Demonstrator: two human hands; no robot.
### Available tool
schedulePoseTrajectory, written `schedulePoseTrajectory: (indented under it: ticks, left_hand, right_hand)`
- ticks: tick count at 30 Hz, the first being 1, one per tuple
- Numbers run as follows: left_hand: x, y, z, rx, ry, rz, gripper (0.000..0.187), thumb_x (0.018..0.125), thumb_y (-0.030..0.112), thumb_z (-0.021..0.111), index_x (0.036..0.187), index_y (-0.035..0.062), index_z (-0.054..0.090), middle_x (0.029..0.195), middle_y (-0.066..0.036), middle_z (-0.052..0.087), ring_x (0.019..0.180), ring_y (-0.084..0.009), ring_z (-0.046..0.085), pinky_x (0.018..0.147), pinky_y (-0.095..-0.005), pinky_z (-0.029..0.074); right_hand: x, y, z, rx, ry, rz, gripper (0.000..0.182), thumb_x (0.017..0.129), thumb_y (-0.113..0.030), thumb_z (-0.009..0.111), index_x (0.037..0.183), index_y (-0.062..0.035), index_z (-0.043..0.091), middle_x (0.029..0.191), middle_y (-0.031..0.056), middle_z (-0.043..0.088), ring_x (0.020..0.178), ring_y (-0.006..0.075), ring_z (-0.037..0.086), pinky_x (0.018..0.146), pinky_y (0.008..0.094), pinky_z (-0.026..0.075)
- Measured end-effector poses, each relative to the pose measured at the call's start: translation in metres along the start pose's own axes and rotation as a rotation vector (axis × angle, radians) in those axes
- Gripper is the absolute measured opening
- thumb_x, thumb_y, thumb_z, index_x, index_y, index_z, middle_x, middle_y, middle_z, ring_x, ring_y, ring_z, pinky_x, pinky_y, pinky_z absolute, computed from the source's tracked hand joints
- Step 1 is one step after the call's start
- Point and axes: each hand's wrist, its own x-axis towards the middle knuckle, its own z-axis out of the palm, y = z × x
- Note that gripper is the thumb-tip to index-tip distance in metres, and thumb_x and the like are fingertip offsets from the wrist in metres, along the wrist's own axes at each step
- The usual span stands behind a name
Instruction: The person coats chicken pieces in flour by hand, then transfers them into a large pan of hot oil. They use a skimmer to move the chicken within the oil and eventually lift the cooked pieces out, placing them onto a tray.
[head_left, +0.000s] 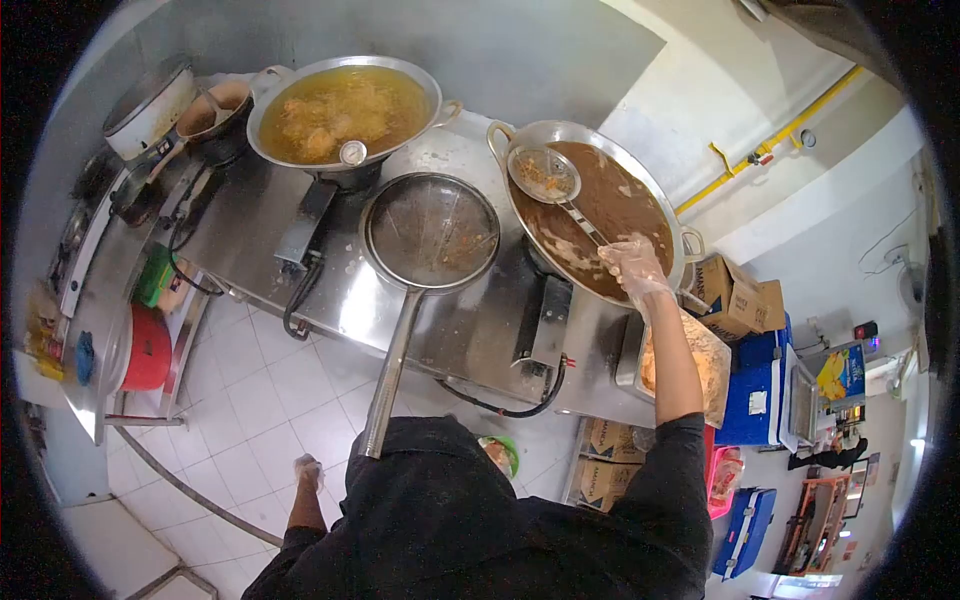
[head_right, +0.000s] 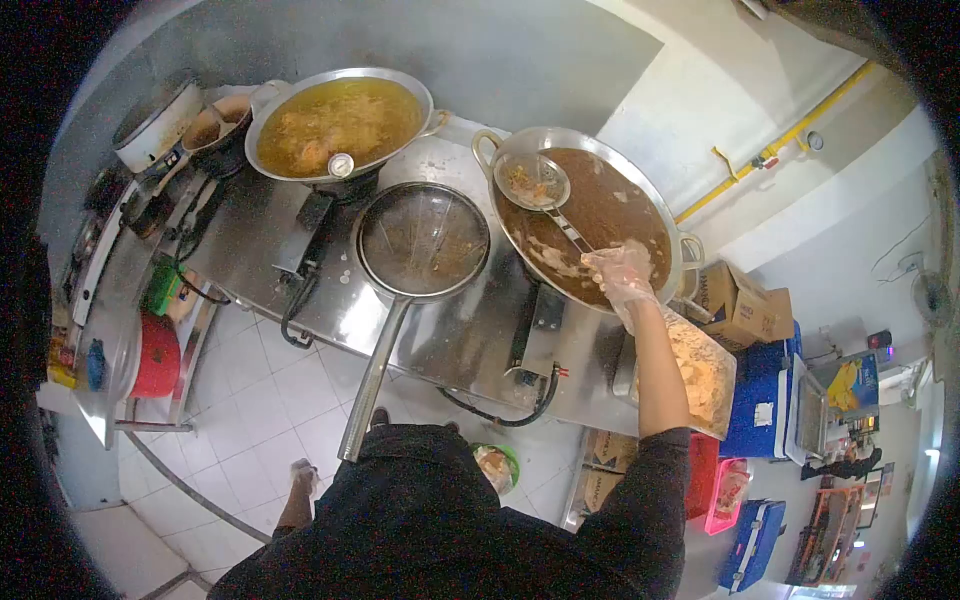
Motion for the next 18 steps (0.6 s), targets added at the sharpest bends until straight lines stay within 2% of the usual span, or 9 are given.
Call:
schedulePoseTrajectory:
  ticks: [2, 4, 6, 8, 9, 10, 12, 15, 18]
  left_hand:
    - [-0.001, -0.004, -0.001, -0.1, -0.038, -0.026, 0.01, 0.063, 0.007, 0.057, 0.057, 0.006, 0.048, 0.054, -0.002, 0.044, 0.05, -0.0156, 0.048, 0.043, -0.031, 0.04]
    - [0.016, -0.021, -0.008, -0.103, -0.12, 0.148, 0.01, 0.063, 0.009, 0.057, 0.058, 0.0065, 0.048, 0.055, -0.001, 0.044, 0.051, -0.0152, 0.047, 0.044, -0.0308, 0.04]
    - [0.013, -0.032, -0.009, -0.131, -0.111, 0.166, 0.01, 0.063, 0.01, 0.058, 0.06, 0.0067, 0.049, 0.057, -0.001, 0.045, 0.052, -0.0149, 0.047, 0.045, -0.0307, 0.041]
    - [0.01, -0.017, 0.002, -0.185, -0.009, 0.035, 0.011, 0.062, 0.01, 0.06, 0.062, 0.0067, 0.049, 0.058, -0.001, 0.045, 0.053, -0.0149, 0.047, 0.046, -0.0306, 0.042]
    - [0.011, -0.018, 0.008, -0.222, 0.039, 0.068, 0.008, 0.062, 0.002, 0.052, 0.061, 0.0073, 0.046, 0.056, -0.002, 0.042, 0.049, -0.0155, 0.045, 0.041, -0.0308, 0.037]
    - [0.013, -0.02, 0.013, -0.256, 0.088, 0.101, 0.015, 0.063, -0.006, 0.043, 0.059, 0.0079, 0.043, 0.053, -0.003, 0.039, 0.045, -0.0161, 0.043, 0.036, -0.0311, 0.033]
    - [0.008, -0.011, 0.018, -0.123, 0.113, -0.01, 0.012, 0.062, -0.002, 0.048, 0.059, 0.0088, 0.043, 0.056, -0.003, 0.04, 0.046, -0.0167, 0.044, 0.036, -0.0306, 0.034]
    - [0.05, -0.072, 0.004, 0.087, -0.007, 0.223, 0.01, 0.061, 0.004, 0.052, 0.061, 0.0095, 0.043, 0.059, -0.003, 0.043, 0.048, -0.0181, 0.046, 0.036, -0.0299, 0.036]
    - [0.016, -0.031, 0.006, -0.356, -0.004, 0.127, 0.014, 0.062, 0.009, 0.063, 0.06, 0.0095, 0.05, 0.059, -0.001, 0.047, 0.053, -0.0149, 0.048, 0.045, -0.0302, 0.04]
  right_hand:
    - [-0.021, -0.019, 0.003, 0.077, 0.01, -0.025, 0.025, 0.078, -0.016, 0.065, 0.09, 0.0054, 0.063, 0.074, 0.0084, 0.064, 0.061, 0.0149, 0.053, 0.055, 0.0287, 0.042]
    - [-0.055, -0.048, 0.007, 0.047, 0.014, -0.057, 0.031, 0.079, -0.019, 0.063, 0.098, 0.0061, 0.06, 0.078, 0.011, 0.065, 0.066, 0.0189, 0.058, 0.061, 0.0322, 0.046]
    - [-0.09, -0.073, 0.019, -0.09, 0.005, -0.099, 0.033, 0.082, -0.018, 0.059, 0.105, 0.0068, 0.056, 0.08, 0.0133, 0.065, 0.066, 0.0208, 0.06, 0.061, 0.0342, 0.047]
    - [-0.104, -0.073, 0.047, -0.487, 0.065, -0.295, 0.031, 0.084, -0.016, 0.055, 0.104, 0.0084, 0.051, 0.078, 0.0153, 0.065, 0.063, 0.0247, 0.062, 0.058, 0.036, 0.048]
    - [-0.111, -0.071, 0.064, -0.68, 0.095, -0.399, 0.031, 0.085, -0.015, 0.053, 0.103, 0.0091, 0.049, 0.077, 0.0163, 0.065, 0.062, 0.0266, 0.062, 0.057, 0.0369, 0.049]
    - [-0.114, -0.06, 0.089, -0.727, 0.131, -0.456, 0.02, 0.083, -0.012, 0.052, 0.092, 0.0053, 0.052, 0.072, 0.0189, 0.062, 0.063, 0.0311, 0.062, 0.056, 0.0392, 0.049]
    - [-0.12, -0.03, 0.151, -0.867, 0.15, -0.533, 0.011, 0.082, -0.008, 0.048, 0.083, 0.0019, 0.052, 0.065, 0.02, 0.059, 0.061, 0.0338, 0.062, 0.054, 0.0391, 0.051]
    - [-0.12, 0.005, 0.206, -1.03, 0.017, -0.55, 0.012, 0.086, -0.008, 0.044, 0.09, 0.003, 0.047, 0.063, 0.0155, 0.059, 0.057, 0.0285, 0.063, 0.048, 0.0338, 0.052]
    - [-0.103, 0.039, 0.235, -1.088, 0.052, -0.519, 0.012, 0.088, -0.01, 0.043, 0.091, 0.0013, 0.046, 0.062, 0.0116, 0.059, 0.056, 0.0232, 0.063, 0.045, 0.0309, 0.052]
